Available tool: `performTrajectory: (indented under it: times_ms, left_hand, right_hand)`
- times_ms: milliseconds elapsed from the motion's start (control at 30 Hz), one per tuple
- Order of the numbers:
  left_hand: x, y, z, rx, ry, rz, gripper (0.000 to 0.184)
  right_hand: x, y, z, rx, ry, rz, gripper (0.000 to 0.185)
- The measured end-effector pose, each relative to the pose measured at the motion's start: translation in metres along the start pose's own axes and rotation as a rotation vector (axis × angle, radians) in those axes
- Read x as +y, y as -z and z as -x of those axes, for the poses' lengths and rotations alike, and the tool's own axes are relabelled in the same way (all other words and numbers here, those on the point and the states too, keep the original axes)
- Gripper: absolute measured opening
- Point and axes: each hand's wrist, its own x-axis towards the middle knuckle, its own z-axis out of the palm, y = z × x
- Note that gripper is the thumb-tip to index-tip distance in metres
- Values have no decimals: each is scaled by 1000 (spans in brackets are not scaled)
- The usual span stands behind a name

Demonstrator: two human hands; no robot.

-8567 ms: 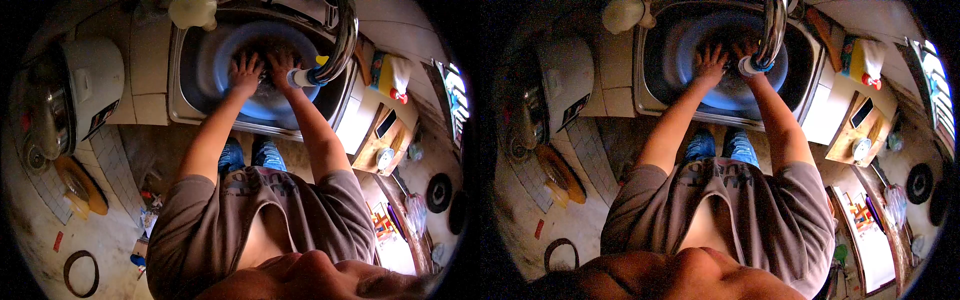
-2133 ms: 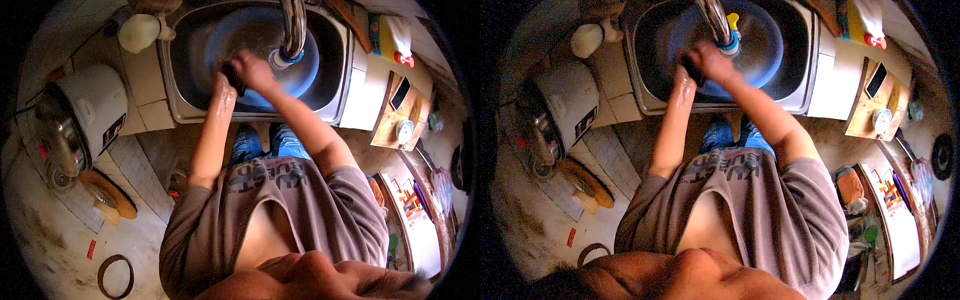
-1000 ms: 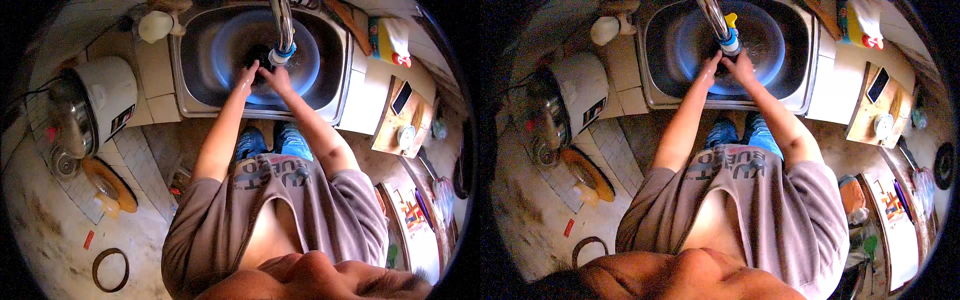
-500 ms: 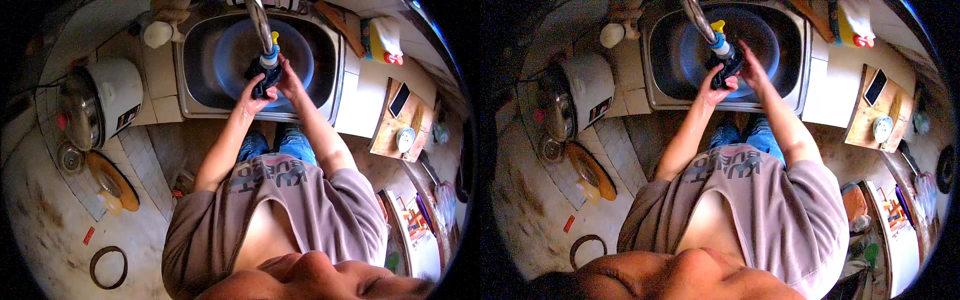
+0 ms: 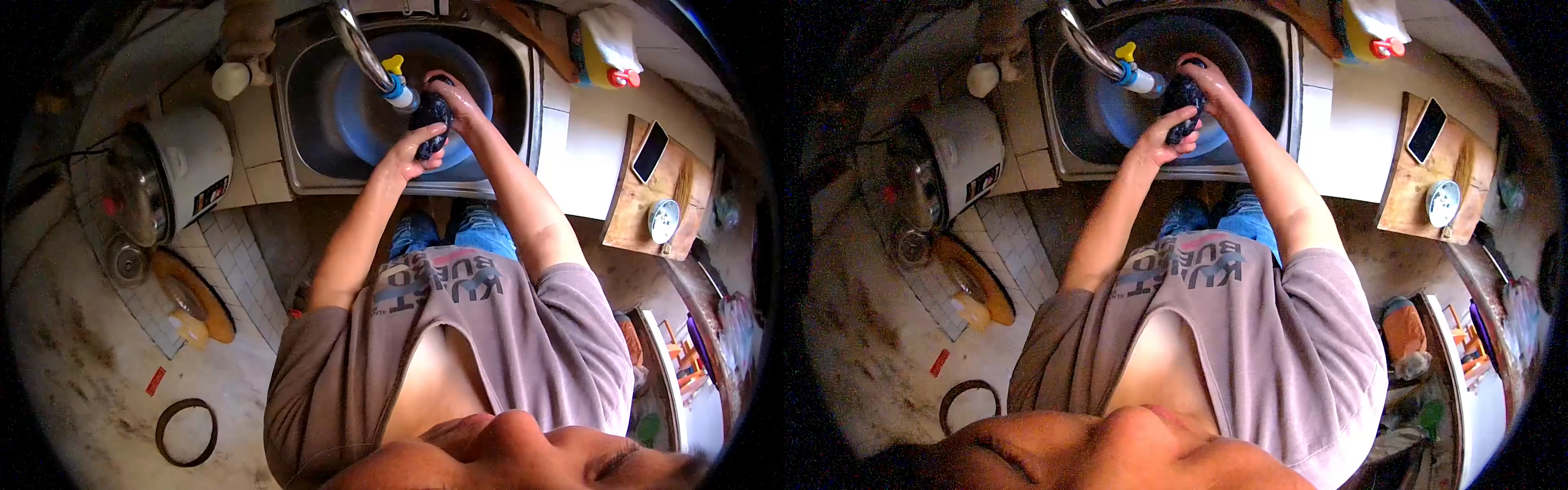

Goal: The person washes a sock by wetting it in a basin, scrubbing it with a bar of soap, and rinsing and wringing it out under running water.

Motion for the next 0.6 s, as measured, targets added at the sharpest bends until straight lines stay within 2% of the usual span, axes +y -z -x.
performTrajectory:
  times_ms: [33, 67, 100, 167, 200, 267, 300, 333, 367, 400, 467, 500, 533, 600]
  left_hand:
    - [0, 4, -4, 31, 2, -100, 23]
    - [-1, 8, -8, 63, 6, -201, 21]
    - [-2, 3, -7, 68, 8, -206, 21]
    - [-7, -6, -5, 338, -17, -421, 19]
    - [-9, -5, -8, 342, -13, -427, 19]
    - [-14, 2, -15, 562, 21, -730, 24]
    - [-19, 8, -20, 562, 28, -735, 24]
    - [-26, 16, -26, 535, -127, -832, 33]
    - [-31, 26, -31, 502, -285, -924, 43]
    - [-35, 41, -40, 498, -282, -927, 43]
    - [-39, 68, -52, 530, -408, -1252, 43]
    - [-36, 65, -48, 578, -402, -1376, 45]
    - [-31, 60, -39, 574, -403, -1375, 45]
    - [-21, 57, -18, 714, -381, -1408, 49]
  right_hand:
    - [5, 5, -6, 19, 48, 119, 20]
    - [12, 11, -10, 19, 48, 111, 20]
    - [15, 13, -10, 57, 89, 236, 22]
    - [21, 18, -11, 103, 88, 395, 28]
    - [25, 19, -10, 105, 88, 387, 28]
    - [34, 22, -8, 134, 253, 590, 32]
    - [36, 24, -7, 143, 273, 704, 35]
    - [35, 19, -1, 149, 271, 701, 35]
    - [35, 13, 6, 226, 307, 844, 31]
    - [35, 6, 12, 304, 343, 989, 28]
    - [40, -1, 22, 308, 409, 1005, 30]
    - [41, -8, 27, 336, 425, 1029, 30]
    - [43, -11, 29, 363, 442, 1054, 29]
    - [42, -8, 34, 311, 448, 1047, 32]
